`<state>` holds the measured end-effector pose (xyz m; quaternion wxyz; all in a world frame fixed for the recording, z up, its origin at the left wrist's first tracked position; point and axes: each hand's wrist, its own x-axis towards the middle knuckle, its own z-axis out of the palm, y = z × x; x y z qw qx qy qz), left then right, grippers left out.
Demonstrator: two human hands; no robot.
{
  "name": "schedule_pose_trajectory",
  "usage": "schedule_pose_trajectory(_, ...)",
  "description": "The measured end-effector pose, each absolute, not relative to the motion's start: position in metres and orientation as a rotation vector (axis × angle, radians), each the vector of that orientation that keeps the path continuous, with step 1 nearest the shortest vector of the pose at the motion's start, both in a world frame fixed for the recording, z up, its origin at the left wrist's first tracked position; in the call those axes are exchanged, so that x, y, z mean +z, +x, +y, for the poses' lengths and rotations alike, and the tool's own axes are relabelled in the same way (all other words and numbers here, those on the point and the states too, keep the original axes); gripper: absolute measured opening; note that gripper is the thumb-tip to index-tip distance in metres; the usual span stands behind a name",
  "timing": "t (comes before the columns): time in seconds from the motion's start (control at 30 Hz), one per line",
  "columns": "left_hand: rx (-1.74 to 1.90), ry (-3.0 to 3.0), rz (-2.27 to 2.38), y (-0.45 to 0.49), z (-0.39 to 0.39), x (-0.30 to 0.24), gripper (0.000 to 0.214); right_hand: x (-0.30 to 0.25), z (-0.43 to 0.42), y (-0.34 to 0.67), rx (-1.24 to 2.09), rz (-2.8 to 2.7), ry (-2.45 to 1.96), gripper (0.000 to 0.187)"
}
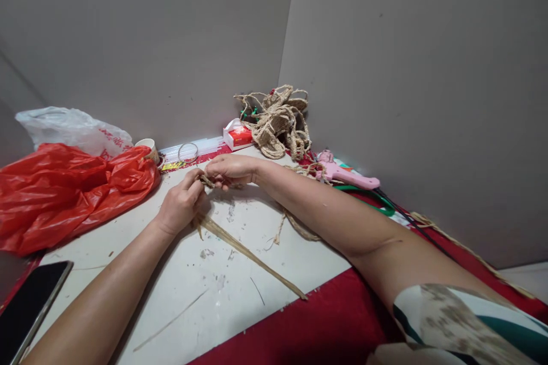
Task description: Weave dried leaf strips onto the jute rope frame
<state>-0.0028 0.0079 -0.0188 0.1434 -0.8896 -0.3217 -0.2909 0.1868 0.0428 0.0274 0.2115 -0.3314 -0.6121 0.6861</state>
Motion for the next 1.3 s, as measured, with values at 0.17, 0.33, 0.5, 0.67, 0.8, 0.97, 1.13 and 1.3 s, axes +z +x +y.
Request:
schedule_pose_trajectory(0.17, -1.049, -2.524, -1.033, -0.001, 0.009, -0.017, 0.012, 0.025, 0.044, 0.181, 2.077, -1.326, -0.832, 0.008)
schedule_pose_trajectory(0.33, -1.107, -2.558, -0.983, 0.001, 0.005, -0.013, 0.013, 0.021, 0.044, 0.181, 2.165, -1.202, -0.817, 0.007)
schedule_pose_trajectory(0.5, -1.021, -2.61, -0.959, -0.002, 0.008, -0.015, 0.011, 0.019, 0.047, 0.182, 2.236, -1.139, -0.866, 0.008)
schedule_pose_trajectory(0.67, -1.108, -2.575, -1.037, -0.003, 0.009, -0.013, 0.015, 0.025, 0.049, 0.183, 2.236, -1.005, -0.792, 0.013)
schedule_pose_trajectory(0.8, -1.189, -2.579, -1.148, -0.001, 0.008, -0.012, 0.02, 0.028, 0.047, 0.185, 2.195, -1.112, -0.727, 0.011)
schedule_pose_trajectory(0.97, -1.316, -2.623, -1.12, 0.004, 0.008, -0.013, 0.021, 0.029, 0.04, 0.184, 1.813, -1.527, -0.931, 0.019)
schedule_pose_trajectory(1.13, -1.442, -2.731, -1.399, 0.012, 0.001, -0.009, 0.02, 0.032, 0.039, 0.186, 1.523, -1.765, -0.926, 0.023)
schedule_pose_trajectory(1.3, -1.688, -2.823, -1.854, 0.018, -0.002, -0.007, 0.021, 0.028, 0.047, 0.181, 1.324, -1.594, -0.972, 0.025)
